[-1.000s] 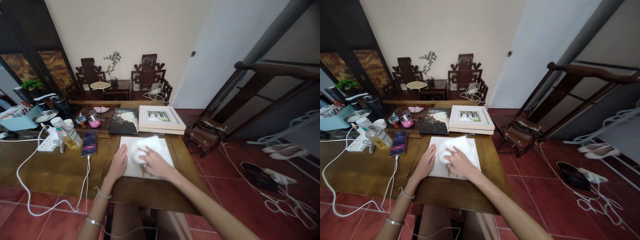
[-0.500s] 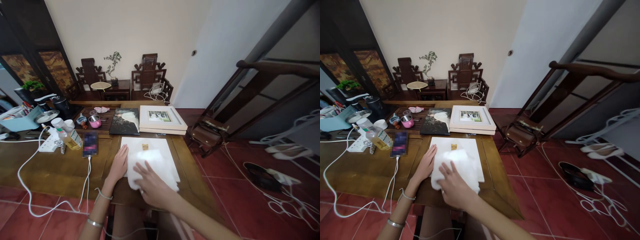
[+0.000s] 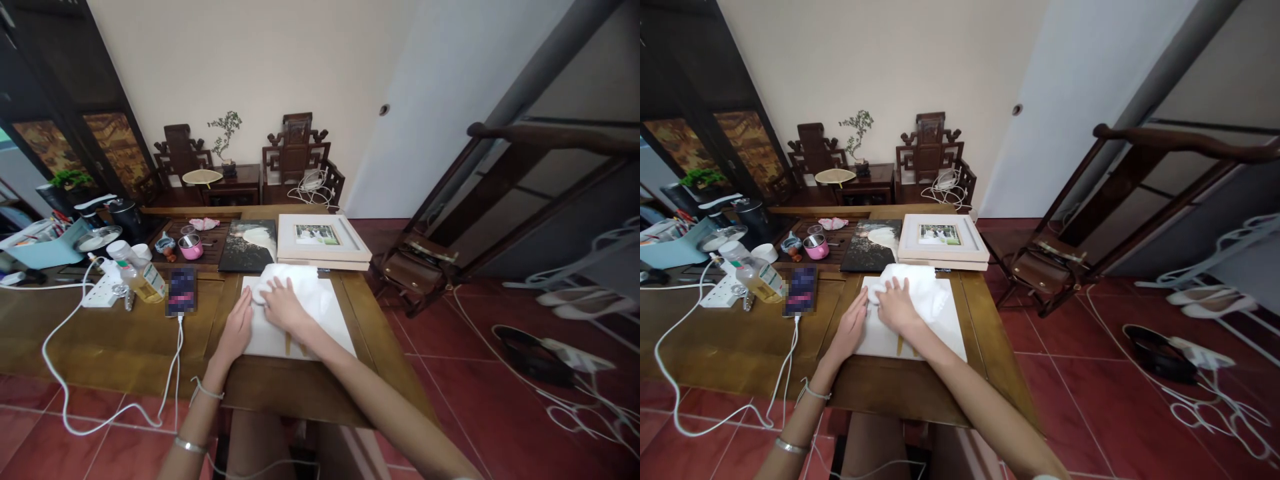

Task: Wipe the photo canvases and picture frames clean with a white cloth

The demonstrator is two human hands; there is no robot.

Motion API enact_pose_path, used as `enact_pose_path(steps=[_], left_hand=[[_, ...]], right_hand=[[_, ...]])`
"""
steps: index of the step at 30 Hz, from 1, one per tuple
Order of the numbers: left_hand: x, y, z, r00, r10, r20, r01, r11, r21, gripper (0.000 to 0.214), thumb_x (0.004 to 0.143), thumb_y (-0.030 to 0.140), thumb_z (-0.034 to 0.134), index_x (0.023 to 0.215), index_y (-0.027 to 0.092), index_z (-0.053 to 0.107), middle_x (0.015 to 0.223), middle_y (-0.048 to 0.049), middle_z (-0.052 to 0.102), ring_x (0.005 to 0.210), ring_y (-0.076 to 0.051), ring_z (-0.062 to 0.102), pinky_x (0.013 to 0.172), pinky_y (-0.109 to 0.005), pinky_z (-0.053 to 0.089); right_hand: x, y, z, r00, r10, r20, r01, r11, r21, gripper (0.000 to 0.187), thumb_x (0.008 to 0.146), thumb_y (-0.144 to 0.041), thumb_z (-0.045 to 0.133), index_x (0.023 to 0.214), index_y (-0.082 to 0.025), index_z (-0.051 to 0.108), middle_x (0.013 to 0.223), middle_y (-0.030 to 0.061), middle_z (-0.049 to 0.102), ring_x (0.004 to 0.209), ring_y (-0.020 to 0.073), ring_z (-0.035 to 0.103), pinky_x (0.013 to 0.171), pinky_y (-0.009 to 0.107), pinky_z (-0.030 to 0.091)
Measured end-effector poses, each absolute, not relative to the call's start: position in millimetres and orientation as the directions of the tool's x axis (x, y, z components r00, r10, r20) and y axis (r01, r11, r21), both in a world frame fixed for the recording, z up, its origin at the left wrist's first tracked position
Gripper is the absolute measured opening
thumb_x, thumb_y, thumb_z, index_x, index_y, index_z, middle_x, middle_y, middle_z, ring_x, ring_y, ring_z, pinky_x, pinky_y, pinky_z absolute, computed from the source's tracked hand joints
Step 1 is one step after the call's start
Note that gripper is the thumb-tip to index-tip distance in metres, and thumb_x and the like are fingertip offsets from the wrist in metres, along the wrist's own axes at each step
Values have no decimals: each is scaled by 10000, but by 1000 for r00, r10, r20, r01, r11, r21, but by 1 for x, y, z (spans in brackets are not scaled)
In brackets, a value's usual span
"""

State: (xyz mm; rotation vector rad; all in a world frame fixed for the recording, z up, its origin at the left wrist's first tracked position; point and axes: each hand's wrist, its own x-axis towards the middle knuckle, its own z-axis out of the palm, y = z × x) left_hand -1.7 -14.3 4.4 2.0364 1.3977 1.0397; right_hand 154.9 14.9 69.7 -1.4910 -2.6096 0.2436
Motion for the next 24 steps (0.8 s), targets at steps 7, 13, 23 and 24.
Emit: enact_pose_path(steps=[7, 13, 23, 24], left_hand=[[-2, -16, 14, 110, 941, 321, 525, -329, 785, 473, 975, 291, 172, 1392, 206, 380, 1476, -38, 350, 1370, -140, 300, 1152, -382, 247], [3, -16, 7, 253, 913, 319, 606, -407, 684, 448, 964, 307, 265, 1325, 146, 475, 1411, -102, 444, 1347, -188, 354, 1137, -432, 269], [0, -12, 1, 267, 906, 329, 641, -422, 641, 420, 928, 276, 367, 1304, 149, 504, 1375, -115, 487, 1321, -214, 399, 1124, -463, 285], [0, -12, 1, 265, 906, 330, 642, -421, 640, 420, 924, 273, 373, 1300, 144, 508, 1371, -119, 491, 1317, -217, 405, 1125, -463, 285]], right_hand=[[174, -58, 75, -865, 495, 79, 453, 839, -303, 274, 724, -150, 499, 943, -186, 659, 1251, 110, 584, 1315, 255, 348, 1123, 457, 147], [217, -59, 86, -787, 615, 36, 566, 745, -353, 249, 719, -95, 442, 841, -196, 635, 830, 54, 680, 977, 220, 603, 1047, 355, 292], [160, 59, 78, -547, 835, 53, 734, 509, -449, 282, 823, -158, 358, 906, -160, 627, 1002, 86, 681, 926, 233, 594, 813, 286, 398], [151, 64, 77, -546, 836, 56, 732, 508, -453, 285, 816, -154, 363, 914, -157, 632, 1012, 90, 682, 933, 236, 593, 819, 285, 393]])
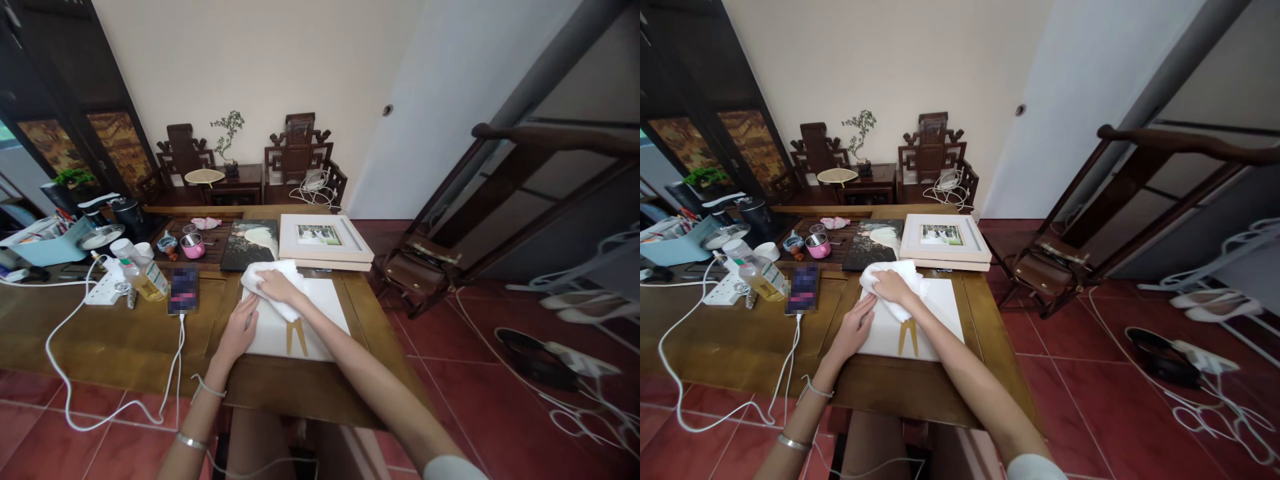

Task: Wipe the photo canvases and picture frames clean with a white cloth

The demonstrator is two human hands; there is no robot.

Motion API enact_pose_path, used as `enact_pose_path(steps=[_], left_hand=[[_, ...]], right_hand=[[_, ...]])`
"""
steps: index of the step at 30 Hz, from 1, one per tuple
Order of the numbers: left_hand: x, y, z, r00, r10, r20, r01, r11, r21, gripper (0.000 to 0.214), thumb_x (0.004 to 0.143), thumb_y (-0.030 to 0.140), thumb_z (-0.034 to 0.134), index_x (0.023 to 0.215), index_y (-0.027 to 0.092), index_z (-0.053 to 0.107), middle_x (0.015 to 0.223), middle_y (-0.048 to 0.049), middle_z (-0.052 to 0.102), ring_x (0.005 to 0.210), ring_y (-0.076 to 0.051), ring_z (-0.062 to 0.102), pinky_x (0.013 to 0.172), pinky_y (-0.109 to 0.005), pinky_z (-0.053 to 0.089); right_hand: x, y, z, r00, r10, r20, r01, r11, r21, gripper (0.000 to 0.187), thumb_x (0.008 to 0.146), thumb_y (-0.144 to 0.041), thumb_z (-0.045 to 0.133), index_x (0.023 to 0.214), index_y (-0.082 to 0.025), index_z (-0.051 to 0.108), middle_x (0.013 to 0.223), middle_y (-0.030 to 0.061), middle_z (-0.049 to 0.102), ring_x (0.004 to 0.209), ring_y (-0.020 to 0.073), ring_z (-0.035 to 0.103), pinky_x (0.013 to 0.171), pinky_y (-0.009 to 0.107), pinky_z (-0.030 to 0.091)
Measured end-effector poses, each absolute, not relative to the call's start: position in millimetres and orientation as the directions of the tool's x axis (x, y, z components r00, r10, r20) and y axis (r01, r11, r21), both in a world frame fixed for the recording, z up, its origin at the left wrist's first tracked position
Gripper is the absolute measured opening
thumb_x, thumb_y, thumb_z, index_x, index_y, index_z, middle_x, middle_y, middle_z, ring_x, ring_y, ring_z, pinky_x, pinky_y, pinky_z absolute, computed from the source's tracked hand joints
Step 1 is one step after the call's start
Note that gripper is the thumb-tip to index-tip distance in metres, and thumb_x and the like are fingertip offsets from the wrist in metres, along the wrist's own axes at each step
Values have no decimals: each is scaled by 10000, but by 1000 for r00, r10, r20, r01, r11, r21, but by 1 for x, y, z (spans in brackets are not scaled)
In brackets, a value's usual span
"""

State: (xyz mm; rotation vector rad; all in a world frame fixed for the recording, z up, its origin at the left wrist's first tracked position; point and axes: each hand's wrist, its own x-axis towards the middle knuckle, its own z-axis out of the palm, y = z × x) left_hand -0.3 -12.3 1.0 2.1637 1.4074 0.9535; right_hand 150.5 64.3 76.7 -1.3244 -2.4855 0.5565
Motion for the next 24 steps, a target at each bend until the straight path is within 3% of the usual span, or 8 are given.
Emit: enact_pose_path(steps=[7, 11, 14, 17, 21, 24], left_hand=[[-1, -13, -1, 267, 902, 339, 637, -429, 640, 419, 910, 233, 391, 1301, 132, 504, 1383, -126, 476, 1323, -218, 396, 1123, -466, 287], [0, -13, -3, 271, 903, 334, 651, -427, 628, 442, 916, 231, 381, 1338, 121, 456, 1418, -133, 428, 1349, -215, 353, 1131, -460, 274], [0, -14, -2, 282, 903, 323, 661, -427, 617, 459, 928, 241, 364, 1371, 131, 407, 1446, -123, 389, 1373, -212, 303, 1140, -454, 256], [0, -14, 0, 291, 904, 312, 670, -426, 608, 467, 933, 256, 361, 1383, 136, 386, 1458, -121, 371, 1385, -215, 272, 1142, -453, 249], [1, -15, -1, 318, 901, 295, 689, -434, 581, 468, 935, 267, 362, 1383, 135, 383, 1458, -131, 370, 1384, -221, 275, 1139, -473, 242], [1, -14, -1, 318, 901, 295, 695, -433, 574, 467, 934, 269, 364, 1382, 135, 385, 1456, -132, 372, 1383, -220, 278, 1137, -480, 241]], right_hand=[[184, 72, 69, -487, 872, 49, 742, 443, -504, 295, 809, -182, 392, 965, -153, 640, 1077, 89, 672, 979, 234, 582, 852, 277, 391], [250, 59, 61, -379, 925, 36, 784, 342, -518, 329, 818, -199, 356, 994, -149, 629, 1094, 105, 658, 1037, 267, 564, 873, 340, 408], [280, 26, 52, -331, 944, 19, 816, 296, -497, 348, 822, -217, 351, 1033, -157, 621, 1120, 119, 641, 1193, 312, 470, 927, 409, 385], [292, -24, 53, -366, 929, -55, 829, 299, -472, 382, 789, -202, 392, 1105, -171, 604, 1274, 120, 558, 1329, 308, 318, 1004, 440, 328], [303, -81, 68, -501, 836, -223, 776, 321, -542, 330, 779, -204, 417, 1027, -201, 634, 1349, 97, 506, 1366, 282, 257, 1022, 416, 331], [311, -83, 74, -506, 821, -266, 756, 273, -594, 331, 770, -236, 449, 1041, -204, 637, 1342, 93, 518, 1352, 294, 288, 1032, 423, 323]])
